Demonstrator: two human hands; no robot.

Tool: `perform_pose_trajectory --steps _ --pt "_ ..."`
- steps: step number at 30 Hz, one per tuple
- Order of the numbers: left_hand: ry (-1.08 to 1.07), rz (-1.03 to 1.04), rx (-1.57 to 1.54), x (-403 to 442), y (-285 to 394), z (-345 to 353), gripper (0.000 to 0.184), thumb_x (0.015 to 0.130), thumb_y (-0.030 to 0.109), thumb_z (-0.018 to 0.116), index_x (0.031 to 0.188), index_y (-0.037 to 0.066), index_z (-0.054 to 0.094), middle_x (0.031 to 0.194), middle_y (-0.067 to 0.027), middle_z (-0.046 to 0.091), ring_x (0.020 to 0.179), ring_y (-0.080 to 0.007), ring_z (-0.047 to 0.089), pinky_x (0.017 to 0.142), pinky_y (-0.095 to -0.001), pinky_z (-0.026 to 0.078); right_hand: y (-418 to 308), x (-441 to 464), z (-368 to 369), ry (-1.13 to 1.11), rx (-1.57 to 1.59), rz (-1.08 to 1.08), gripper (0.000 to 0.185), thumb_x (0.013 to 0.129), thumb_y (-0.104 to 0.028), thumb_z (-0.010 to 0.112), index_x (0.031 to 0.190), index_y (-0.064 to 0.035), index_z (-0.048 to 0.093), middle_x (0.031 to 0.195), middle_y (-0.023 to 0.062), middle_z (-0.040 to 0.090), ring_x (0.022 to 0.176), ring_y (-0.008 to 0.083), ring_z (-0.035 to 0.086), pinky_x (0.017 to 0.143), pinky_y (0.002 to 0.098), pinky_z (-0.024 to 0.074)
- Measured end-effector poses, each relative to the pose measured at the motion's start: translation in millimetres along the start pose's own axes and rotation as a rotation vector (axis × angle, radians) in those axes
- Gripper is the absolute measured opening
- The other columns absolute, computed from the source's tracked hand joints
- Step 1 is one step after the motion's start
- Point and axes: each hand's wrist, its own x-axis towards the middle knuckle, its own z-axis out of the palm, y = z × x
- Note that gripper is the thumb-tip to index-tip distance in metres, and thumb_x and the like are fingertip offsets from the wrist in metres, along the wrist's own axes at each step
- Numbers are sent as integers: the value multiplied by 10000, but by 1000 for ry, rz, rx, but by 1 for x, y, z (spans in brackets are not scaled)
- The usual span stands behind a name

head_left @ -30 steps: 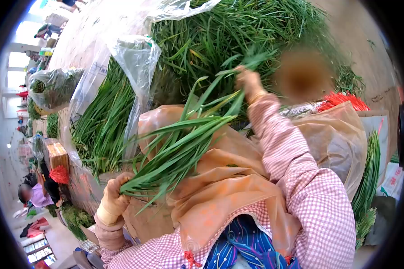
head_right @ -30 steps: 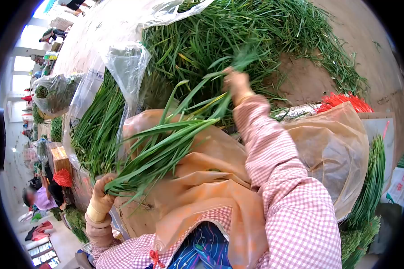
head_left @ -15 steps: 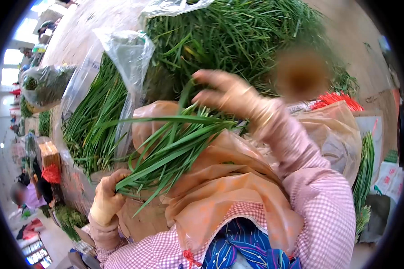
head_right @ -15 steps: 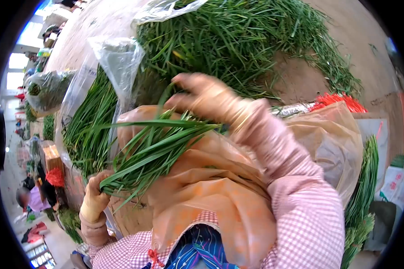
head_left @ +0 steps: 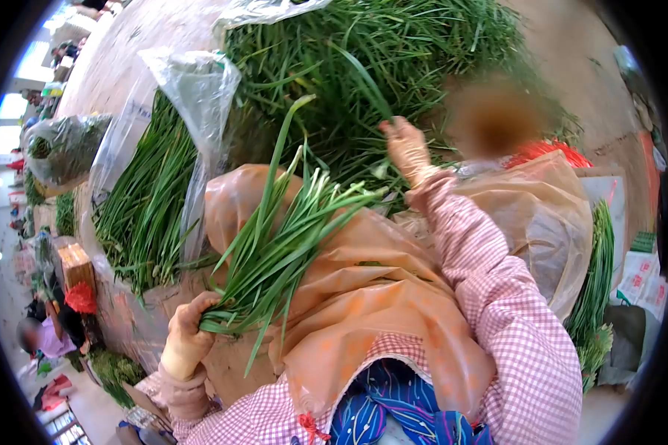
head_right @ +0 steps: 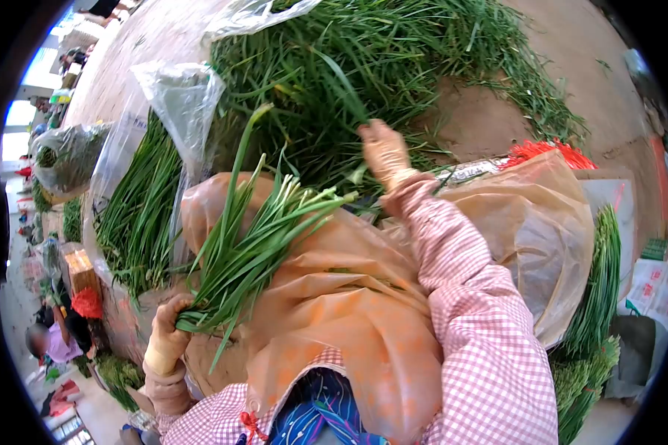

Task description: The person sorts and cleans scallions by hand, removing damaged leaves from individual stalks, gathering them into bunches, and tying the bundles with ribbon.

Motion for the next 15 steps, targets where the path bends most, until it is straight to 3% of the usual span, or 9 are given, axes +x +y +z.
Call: perform_pose_trajectory --steps 1,2,4,5,7,9,11,14,15 --pt "55 43 82 -4 -5 1 180 802 48 591 972 -7 611 843 -130 671 721 -204 659 661 -272 496 20 6 -8 -16 -143 57 279 937 -314 450 996 -61 550 859 243 608 864 478 543 716 501 449" --pt "-97 -87 -152 2 -4 -4 233 827 152 635 992 -10 607 864 -125 670 746 -194 657 667 -271 495 61 18 -14 -107 -326 35 327 926 -340 451 1076 -66 544 905 247 617 902 453 569 771 494 456" --pt "-70 -104 -216 -4 -11 0 272 839 209 642 994 -10 606 869 -119 668 750 -188 653 670 -271 495 52 8 -51 -403 -633 178 574 845 -308 583 1323 -42 411 1151 207 589 1077 353 568 927 436 444" --pt "-55 -110 -277 -7 -15 3 317 851 267 648 997 -11 605 874 -114 667 754 -183 650 673 -270 495 47 2 -56 -407 -802 170 691 813 -323 642 1369 -31 354 1218 187 565 1090 331 569 935 437 448" --pt "-33 -95 -312 -10 -16 11 368 866 331 636 999 -10 603 857 -99 663 760 -178 642 678 -268 493 33 -6 -67 -411 -562 57 687 828 -375 652 1364 -33 392 1218 161 580 1099 273 575 906 397 467" --pt "28 -96 -358 -17 -27 23 376 866 329 640 1002 -20 603 860 -95 664 773 -169 637 690 -265 494 -20 -9 -89 -976 -95 570 590 855 -389 639 1311 -50 481 1204 136 596 1098 198 567 884 337 470" --pt "56 -98 -377 -20 -30 30 326 864 275 643 1009 -15 608 867 -86 666 789 -161 636 703 -262 494 -13 -29 -85 -1275 305 597 484 891 -383 603 1254 -66 550 1165 100 617 1077 154 559 871 303 461" --pt "97 -148 -408 -24 -24 38 218 803 42 622 1018 0 620 891 -94 679 813 -149 655 712 -256 497 -17 -75 -40 -1197 748 366 679 814 -473 661 1312 -61 454 1251 81 543 1170 199 500 987 345 410" --pt "105 -151 -408 -25 -21 39 218 803 42 622 1018 0 620 891 -94 679 813 -149 655 712 -256 497 -24 -80 -21 -1187 824 303 719 810 -486 660 1344 -69 418 1275 78 524 1189 203 484 1007 354 395"
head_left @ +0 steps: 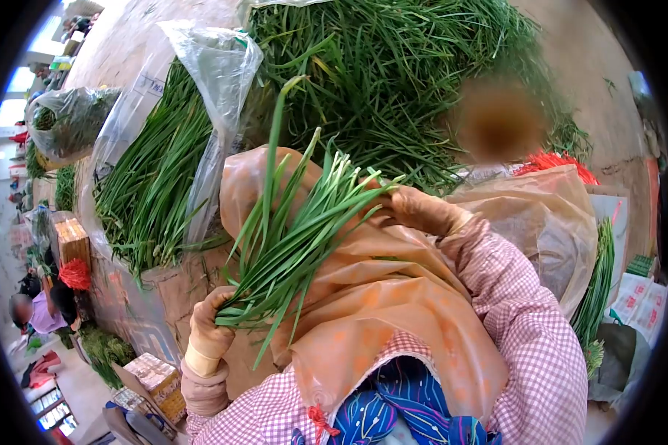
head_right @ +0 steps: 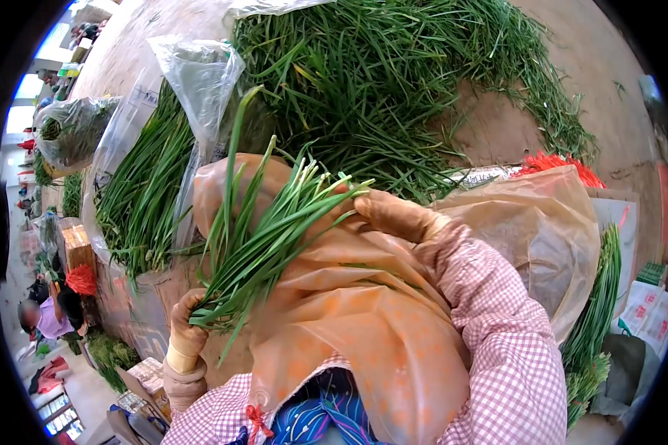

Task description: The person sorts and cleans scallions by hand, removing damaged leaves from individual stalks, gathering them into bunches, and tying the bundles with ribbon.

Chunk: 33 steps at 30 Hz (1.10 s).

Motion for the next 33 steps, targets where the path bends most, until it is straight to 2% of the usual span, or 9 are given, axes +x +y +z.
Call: perform_pose_trajectory --steps 3,7,11,15,18,22,28,29,33 --pt "-104 -95 176 0 24 -1 328 746 -24 632 1071 15 617 889 -120 685 831 -141 663 724 -246 495 -29 33 53 -108 601 -316 731 870 -486 584 1416 -97 292 1378 88 416 1275 220 394 1096 403 298" --pt "-350 -327 229 -7 67 -14 588 687 48 758 1236 16 550 1102 -162 642 982 -177 628 843 -287 486 -46 61 73 123 855 -341 325 902 -327 607 1132 -109 539 1078 99 637 913 188 639 831 335 552" --pt "-357 -100 -138 -1 56 -51 866 620 278 847 1326 -27 449 1356 -163 469 1269 -293 433 1054 -393 346 -45 73 73 259 836 -373 414 887 -356 613 1164 -52 570 1065 108 645 926 195 644 815 340 561" --pt "186 215 141 43 80 -39 688 738 299 764 1287 -15 493 1323 -181 498 1263 -305 441 1051 -416 342 -52 70 71 97 747 -385 535 886 -319 619 1259 43 490 1121 125 615 976 187 624 847 326 542" --pt "116 534 546 88 90 -14 589 746 276 746 1235 17 544 1269 -206 526 1220 -343 471 1034 -418 347 -63 63 79 75 798 -350 256 879 -244 640 1047 -63 570 1171 129 588 1061 206 589 938 345 498" --pt "97 628 826 115 99 53 358 816 183 650 1143 44 611 1247 -155 555 1221 -346 477 1066 -487 252 -70 56 87 95 635 -508 329 881 -250 638 1133 -79 513 1178 128 584 1068 190 583 940 335 488" --pt "102 634 321 129 102 92 277 787 57 627 1059 2 617 1116 -139 619 1102 -273 571 1015 -447 348 -88 41 98 196 571 -581 457 867 -137 642 1259 -69 418 1108 139 616 1034 233 600 901 348 500" --pt "-64 304 -304 129 108 92 237 801 47 633 1028 -21 629 1061 -121 640 1042 -200 594 938 -354 437 -92 36 98 210 499 -589 479 866 -152 638 1280 -73 411 1086 137 624 1041 245 600 917 362 490" --pt "-163 10 -862 142 115 84 252 881 112 572 1092 -27 577 1146 -148 597 1060 -226 581 901 -330 493 -107 26 103 274 555 -686 391 867 -84 631 1216 -43 459 982 118 654 856 198 649 806 316 539"
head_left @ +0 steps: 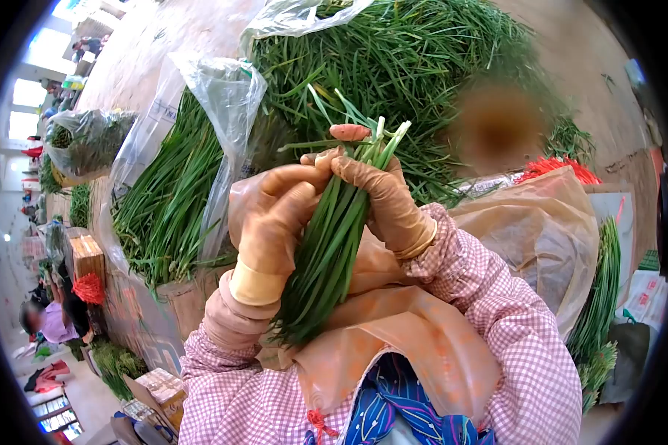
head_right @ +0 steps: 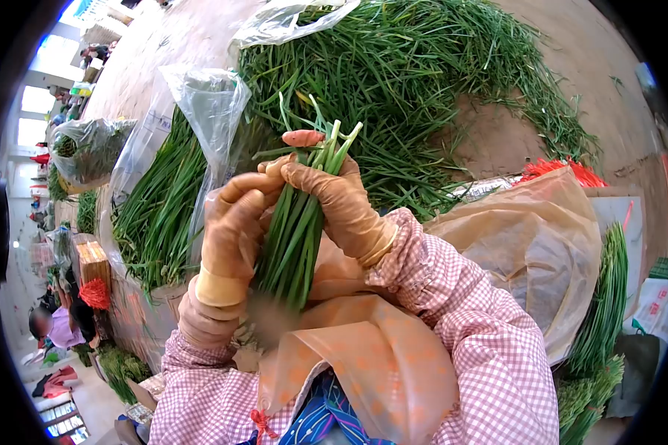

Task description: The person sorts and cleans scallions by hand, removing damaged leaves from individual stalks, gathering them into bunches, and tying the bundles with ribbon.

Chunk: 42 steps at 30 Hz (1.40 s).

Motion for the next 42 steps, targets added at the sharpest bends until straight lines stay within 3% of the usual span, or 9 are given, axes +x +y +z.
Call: perform_pose_trajectory --steps 6,12,17,26,29,31,35,38,42 --pt "36 -248 369 -6 -3 30 695 744 188 767 1316 41 402 1051 -85 571 953 -199 566 855 -319 466 7 0 1 65 -91 -86 353 861 -32 622 1189 -41 492 897 79 654 811 161 636 769 282 525" --pt "-267 -555 -7 -12 -10 25 543 799 149 676 1265 3 439 736 -31 526 568 -100 507 497 -205 413 -30 21 -15 10 180 104 415 913 -224 581 1250 -46 417 803 34 575 760 171 610 839 378 528" --pt "-336 -557 -106 -13 -13 16 465 817 147 624 1225 -3 460 616 -1 441 426 -79 374 414 -198 317 -61 55 -18 -186 133 62 267 1001 -233 404 1121 -23 515 514 -70 330 421 59 300 466 239 322" --pt "-263 -332 -209 -6 -4 -5 530 829 225 641 1271 9 443 650 -11 431 470 -93 418 443 -234 344 -161 79 -94 70 -218 -646 338 968 -230 462 1173 38 470 569 -39 377 473 76 333 503 238 349" --pt "-250 -313 -141 -3 5 0 588 831 255 647 1310 2 418 707 -14 478 550 -105 482 520 -227 405 -137 42 -97 -58 -1740 -227 468 913 -302 548 1308 -71 449 1026 132 538 914 222 521 837 366 422" --pt "-311 -294 -49 -2 15 8 601 853 242 630 1358 32 381 771 -11 537 611 -108 533 560 -219 446 -121 56 -104 65 -2331 459 609 897 -399 573 1421 -165 366 1407 195 412 1313 288 384 1095 436 273" --pt "-344 -432 -57 1 10 16 589 852 275 635 1341 41 405 823 -33 569 689 -118 592 619 -227 480 -129 60 -73 11 -790 33 590 921 -472 508 1407 -164 377 1356 149 472 1247 241 444 1061 428 298" --pt "-359 -466 -30 3 13 25 614 858 343 599 1343 20 405 844 -15 561 683 -107 565 653 -210 463 -128 68 -39 -272 -1048 -291 680 947 -594 287 1384 -83 388 1361 163 460 1255 257 435 1040 404 328" --pt "-306 -491 0 3 20 33 598 859 331 597 1341 28 413 847 -13 564 684 -106 565 658 -216 466 -93 53 -7 -407 -1128 87 580 970 -526 312 1206 -78 595 1226 109 586 1145 199 521 994 350 371"
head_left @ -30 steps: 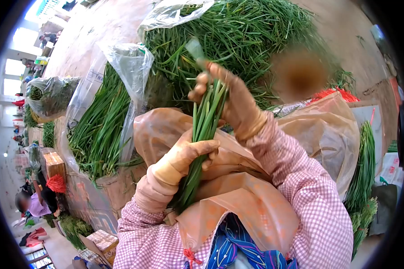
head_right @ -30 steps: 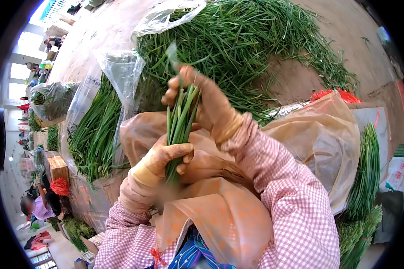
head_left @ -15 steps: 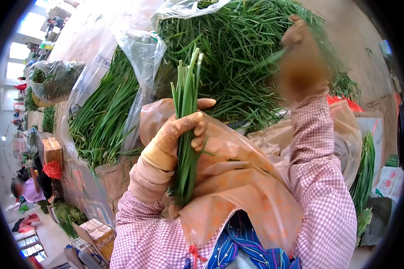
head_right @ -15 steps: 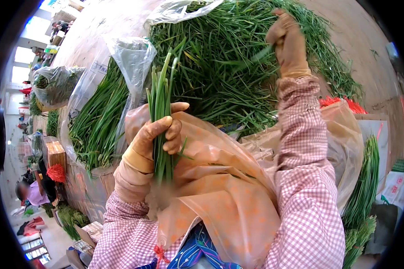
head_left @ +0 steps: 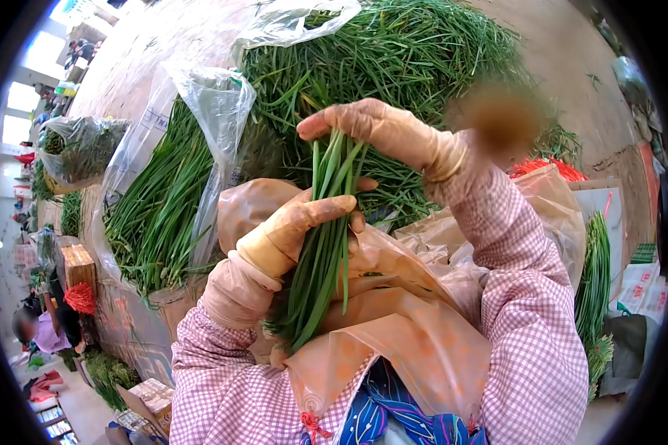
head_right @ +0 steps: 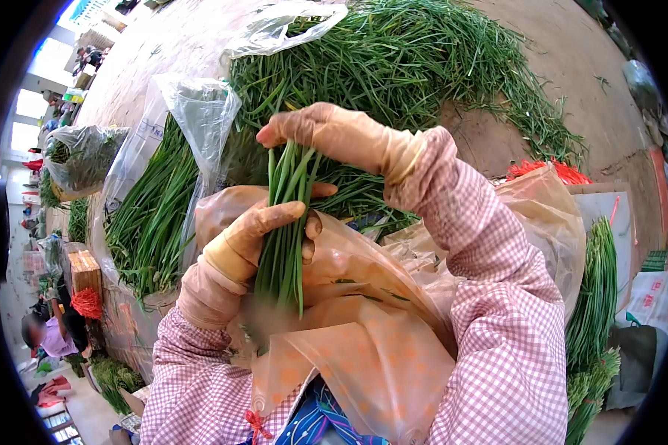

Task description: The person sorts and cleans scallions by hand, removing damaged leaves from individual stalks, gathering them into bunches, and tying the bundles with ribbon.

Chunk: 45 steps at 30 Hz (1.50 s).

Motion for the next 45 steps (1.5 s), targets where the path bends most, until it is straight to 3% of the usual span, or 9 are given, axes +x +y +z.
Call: perform_pose_trajectory --steps 5,10,17,19,21,23,26,35,45 --pt "-93 -32 -108 7 -6 -17 497 858 235 622 1290 47 464 845 -52 583 705 -137 606 657 -236 494 15 9 -8 310 309 -192 622 964 -548 296 1238 -52 552 1172 108 609 1176 201 515 982 356 363" --pt "-66 -41 -31 12 -6 -17 464 844 198 636 1255 38 490 815 -47 573 678 -139 604 644 -250 503 15 -6 36 -130 205 133 435 910 -461 542 1164 -109 574 1139 74 610 1083 195 561 849 312 473" --pt "-20 -116 -9 21 -6 -19 386 834 142 650 1188 35 539 757 -31 556 617 -137 585 565 -264 501 4 12 -10 400 -157 -327 505 993 -446 325 1205 -61 575 1124 115 633 1084 187 573 935 336 444" --pt "-4 -130 15 19 2 -13 373 831 143 656 1170 34 546 742 -29 553 606 -137 582 557 -262 501 7 19 16 4 -359 -375 469 977 -431 401 1168 -58 611 1158 100 628 1091 201 575 923 330 452" --pt "16 -140 38 23 4 -13 360 828 145 662 1153 33 553 726 -27 550 595 -137 579 549 -259 500 -14 8 33 -263 -366 163 366 937 -315 510 1172 -58 621 1224 109 600 1112 225 576 967 359 443" --pt "-53 -156 -15 29 -2 -22 332 827 150 665 1121 34 562 713 -29 548 579 -140 574 546 -255 500 24 29 17 -158 -186 11 418 922 -437 508 1099 -91 661 1062 89 666 941 185 611 862 318 463" --pt "-39 18 -20 34 17 -26 330 840 172 654 1117 22 555 742 -28 568 627 -153 597 586 -282 538 88 83 -13 69 216 -211 535 922 -516 479 1236 -91 559 1125 76 634 1030 155 567 876 317 436" --pt "-147 615 -486 77 65 -84 221 875 102 598 1071 17 544 871 -57 640 786 -225 638 767 -408 551 51 -2 34 -77 1002 166 788 882 -678 359 1373 -62 351 1181 149 561 1135 228 514 1041 364 329" --pt "-154 679 -660 82 54 -97 165 876 94 579 1024 22 581 789 -48 623 735 -222 610 777 -415 520 30 -56 -15 460 481 -47 428 960 -405 463 1129 -26 569 959 74 662 836 159 630 760 293 500"
